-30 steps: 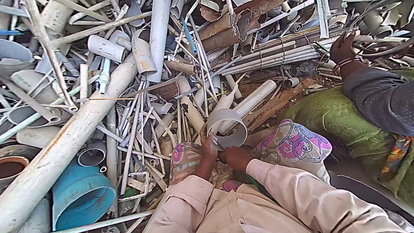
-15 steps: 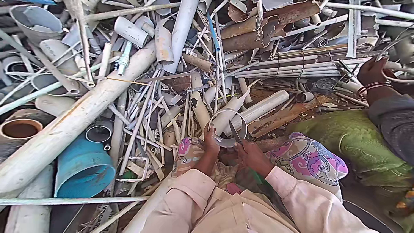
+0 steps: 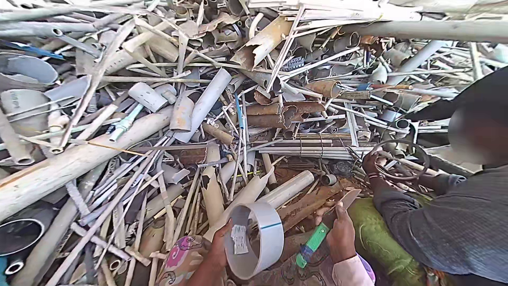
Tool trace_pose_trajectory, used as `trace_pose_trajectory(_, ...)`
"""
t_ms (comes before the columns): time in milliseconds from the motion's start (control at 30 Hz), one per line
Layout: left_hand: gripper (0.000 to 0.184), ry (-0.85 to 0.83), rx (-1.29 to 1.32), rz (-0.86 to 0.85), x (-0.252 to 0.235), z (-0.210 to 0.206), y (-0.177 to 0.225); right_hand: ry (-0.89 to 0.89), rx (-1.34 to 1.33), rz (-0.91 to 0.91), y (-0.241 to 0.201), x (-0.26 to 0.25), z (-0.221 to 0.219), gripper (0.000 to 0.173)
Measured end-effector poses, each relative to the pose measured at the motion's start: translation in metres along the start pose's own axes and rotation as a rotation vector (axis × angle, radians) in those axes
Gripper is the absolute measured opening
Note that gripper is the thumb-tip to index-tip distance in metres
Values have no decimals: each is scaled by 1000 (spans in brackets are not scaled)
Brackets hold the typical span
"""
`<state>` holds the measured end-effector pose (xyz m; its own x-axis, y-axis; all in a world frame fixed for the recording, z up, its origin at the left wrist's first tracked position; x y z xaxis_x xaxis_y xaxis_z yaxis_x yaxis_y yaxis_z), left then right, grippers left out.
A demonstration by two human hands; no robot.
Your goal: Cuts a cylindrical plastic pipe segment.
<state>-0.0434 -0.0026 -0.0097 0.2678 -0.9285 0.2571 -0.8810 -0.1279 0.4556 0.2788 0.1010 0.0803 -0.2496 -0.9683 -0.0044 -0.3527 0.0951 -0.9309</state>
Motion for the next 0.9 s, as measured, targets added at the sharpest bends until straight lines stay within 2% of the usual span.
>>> trace_pose_trajectory(100, 42, -149, -140, 203, 11, 2, -37, 73, -115, -284, 24, -11, 16, 48)
trace_pose_trajectory(200, 32, -230, -376, 378, 23, 7, -72, -35, -53, -334, 29, -8, 3, 53)
trace_pose_trajectory(300, 24, -250, -344, 477, 17, 11, -90, -200, 64, -398, 39, -2, -14, 55)
trace_pose_trajectory(400, 25, -208, -398, 450, 17, 13, -89, -362, 185, -423, 44, 4, -27, 51)
trace_pose_trajectory(500, 27, -214, -514, 406, 18, 10, -85, -546, 280, -439, 48, 13, -39, 39)
trace_pose_trajectory(700, 27, -238, -657, 376, 11, 14, -83, -850, 630, -358, 64, 30, -56, 20)
trace_pose_trajectory(767, 32, -258, -683, 383, 8, 20, -83, -902, 702, -344, 66, 34, -59, 20)
trace_pose_trajectory(900, 29, -267, -603, 360, 12, 14, -82, -870, 688, -372, 67, 34, -58, 21)
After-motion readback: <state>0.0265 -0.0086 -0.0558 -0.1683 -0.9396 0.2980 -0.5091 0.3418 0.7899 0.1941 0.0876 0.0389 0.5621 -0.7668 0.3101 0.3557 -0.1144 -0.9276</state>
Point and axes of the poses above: each hand's wrist, its own x-axis away from the middle knuckle, its own z-axis out of the back of the hand, y = z × x, the point moved 9 cm from there along -x, towards the middle knuckle, and after that the axes turned 15 degrees about x, right-handed, at the moved point
